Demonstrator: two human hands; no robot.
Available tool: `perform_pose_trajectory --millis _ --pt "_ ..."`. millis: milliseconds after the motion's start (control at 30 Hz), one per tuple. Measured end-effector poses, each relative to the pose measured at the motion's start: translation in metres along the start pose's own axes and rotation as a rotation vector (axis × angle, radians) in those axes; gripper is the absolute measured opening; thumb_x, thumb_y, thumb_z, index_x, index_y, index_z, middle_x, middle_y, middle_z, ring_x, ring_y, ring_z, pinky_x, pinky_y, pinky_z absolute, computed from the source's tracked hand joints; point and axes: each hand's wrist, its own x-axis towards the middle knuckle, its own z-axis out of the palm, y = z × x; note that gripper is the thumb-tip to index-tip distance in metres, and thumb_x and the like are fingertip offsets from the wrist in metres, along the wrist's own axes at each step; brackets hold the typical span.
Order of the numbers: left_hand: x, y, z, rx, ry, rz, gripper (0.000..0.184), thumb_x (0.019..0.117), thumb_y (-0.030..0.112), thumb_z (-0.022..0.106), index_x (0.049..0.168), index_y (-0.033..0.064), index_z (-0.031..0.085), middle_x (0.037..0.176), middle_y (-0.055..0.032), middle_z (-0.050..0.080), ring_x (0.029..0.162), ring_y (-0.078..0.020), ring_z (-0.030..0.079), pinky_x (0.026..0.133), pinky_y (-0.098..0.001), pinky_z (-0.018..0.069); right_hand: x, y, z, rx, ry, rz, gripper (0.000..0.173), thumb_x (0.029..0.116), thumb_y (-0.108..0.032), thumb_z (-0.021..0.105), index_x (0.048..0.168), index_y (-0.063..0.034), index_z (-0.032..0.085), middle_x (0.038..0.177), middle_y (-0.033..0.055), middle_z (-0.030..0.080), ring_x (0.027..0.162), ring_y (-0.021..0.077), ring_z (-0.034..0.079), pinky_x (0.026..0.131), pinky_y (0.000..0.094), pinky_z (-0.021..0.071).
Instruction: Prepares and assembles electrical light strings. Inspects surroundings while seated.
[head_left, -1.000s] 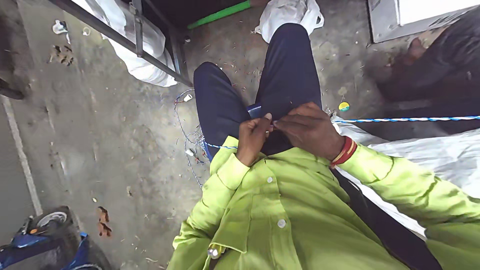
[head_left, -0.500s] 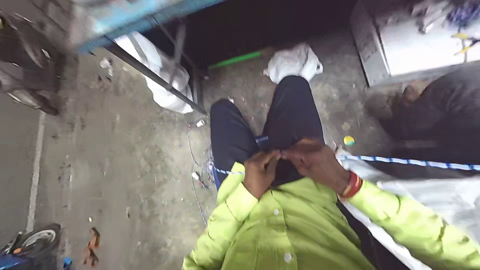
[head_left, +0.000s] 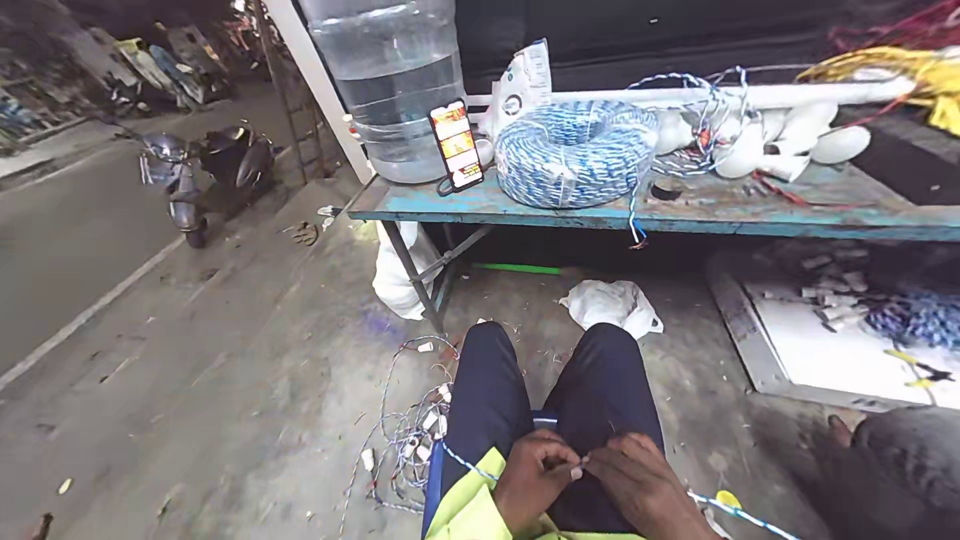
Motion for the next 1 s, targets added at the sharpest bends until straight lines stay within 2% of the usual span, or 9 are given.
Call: perform_pose_trajectory --millis 133,200,300,400,567,700,767,833,1000 --pt "0.000 0.003 -0.001 0.052 -0.063 -0.080 0.021 0.0976 0.015 0.065 0.103 -0.0031 0.074 0.109 -0.0177 0.070 0.104 -0.0232 0.066 0.094 -0.0392 0.0540 0.003 -0.014 0.004 0.018 -0.094 0.180 0.017 0.0959 -0.019 0.064 0.092 -0.0191 0.081 0.094 -0.0032 0.077 0.097 0.0190 0.070 0.091 0.0440 0.0540" --pt "0.002 0.007 -0.004 0.046 -0.154 -0.187 0.027 0.1007 0.019 0.061 0.110 -0.0047 0.071 0.111 -0.0193 0.068 0.100 -0.0246 0.066 0.091 -0.0421 0.0536 0.009 -0.020 0.003 0.036 -0.120 0.250 0.015 0.0923 -0.018 0.067 0.091 -0.0167 0.081 0.093 -0.0003 0.077 0.096 0.0226 0.071 0.086 0.0466 0.0555" --pt "0.007 0.006 -0.009 -0.082 -0.246 -0.368 0.027 0.1023 0.022 0.060 0.111 -0.0020 0.069 0.086 -0.0068 0.062 0.068 -0.0111 0.054 0.065 -0.0302 0.0480 0.016 -0.027 0.003 0.054 -0.155 0.309 0.012 0.0887 -0.014 0.070 0.091 -0.0151 0.082 0.093 0.0016 0.077 0.096 0.0256 0.072 0.083 0.0479 0.0563" --pt "0.009 0.003 -0.012 -0.251 -0.282 -0.457 0.019 0.1014 0.018 0.059 0.103 0.0017 0.068 0.071 0.0030 0.055 0.057 -0.0048 0.049 0.056 -0.0224 0.0440 0.019 -0.027 0.002 0.089 -0.191 0.319 0.012 0.0892 -0.012 0.070 0.092 -0.0147 0.082 0.095 0.0028 0.078 0.096 0.0274 0.072 0.083 0.0490 0.0567" --pt "0.007 0.003 -0.014 -0.338 -0.282 -0.433 0.016 0.1013 0.013 0.059 0.104 0.0012 0.068 0.078 0.0033 0.062 0.059 -0.0021 0.051 0.057 -0.0198 0.0453 0.024 -0.031 0.001 0.154 -0.206 0.347 0.013 0.0900 -0.007 0.069 0.093 -0.0094 0.081 0.095 0.0076 0.077 0.098 0.0318 0.072 0.087 0.0519 0.0561" --pt "0.001 -0.004 -0.013 -0.273 -0.283 -0.272 0.021 0.1008 0.014 0.058 0.110 -0.0024 0.069 0.083 0.0010 0.064 0.063 -0.0007 0.052 0.060 -0.0199 0.0453 0.020 -0.030 0.007 0.174 -0.159 0.349 0.014 0.0875 -0.003 0.069 0.092 -0.0089 0.081 0.094 0.0075 0.077 0.096 0.0302 0.072 0.087 0.0492 0.0576" --pt "-0.002 -0.004 -0.010 -0.234 -0.258 -0.224 0.023 0.0947 0.009 0.068 0.112 -0.0060 0.067 0.089 -0.0059 0.069 0.074 -0.0058 0.061 0.072 -0.0263 0.0535 0.020 -0.029 0.009 0.177 -0.164 0.354 0.015 0.0881 -0.003 0.068 0.091 -0.0092 0.081 0.094 0.0068 0.078 0.095 0.0294 0.072 0.086 0.0487 0.0577" --pt "-0.005 -0.004 -0.002 -0.166 -0.170 -0.178 0.023 0.0895 0.008 0.074 0.107 -0.0068 0.069 0.091 -0.0104 0.070 0.077 -0.0110 0.064 0.075 -0.0307 0.0554 0.022 -0.030 0.009 0.181 -0.165 0.358 0.015 0.0882 -0.003 0.067 0.089 -0.0088 0.081 0.093 0.0066 0.078 0.094 0.0295 0.072 0.086 0.0484 0.0577" --pt "-0.009 -0.006 0.008 -0.064 0.017 -0.079 0.020 0.0878 0.011 0.077 0.099 -0.0060 0.074 0.101 -0.0154 0.071 0.088 -0.0154 0.067 0.082 -0.0315 0.0565 0.024 -0.027 0.016 0.147 -0.114 0.340 0.015 0.0868 -0.005 0.067 0.087 -0.0099 0.080 0.088 0.0036 0.077 0.091 0.0258 0.073 0.083 0.0430 0.0590"
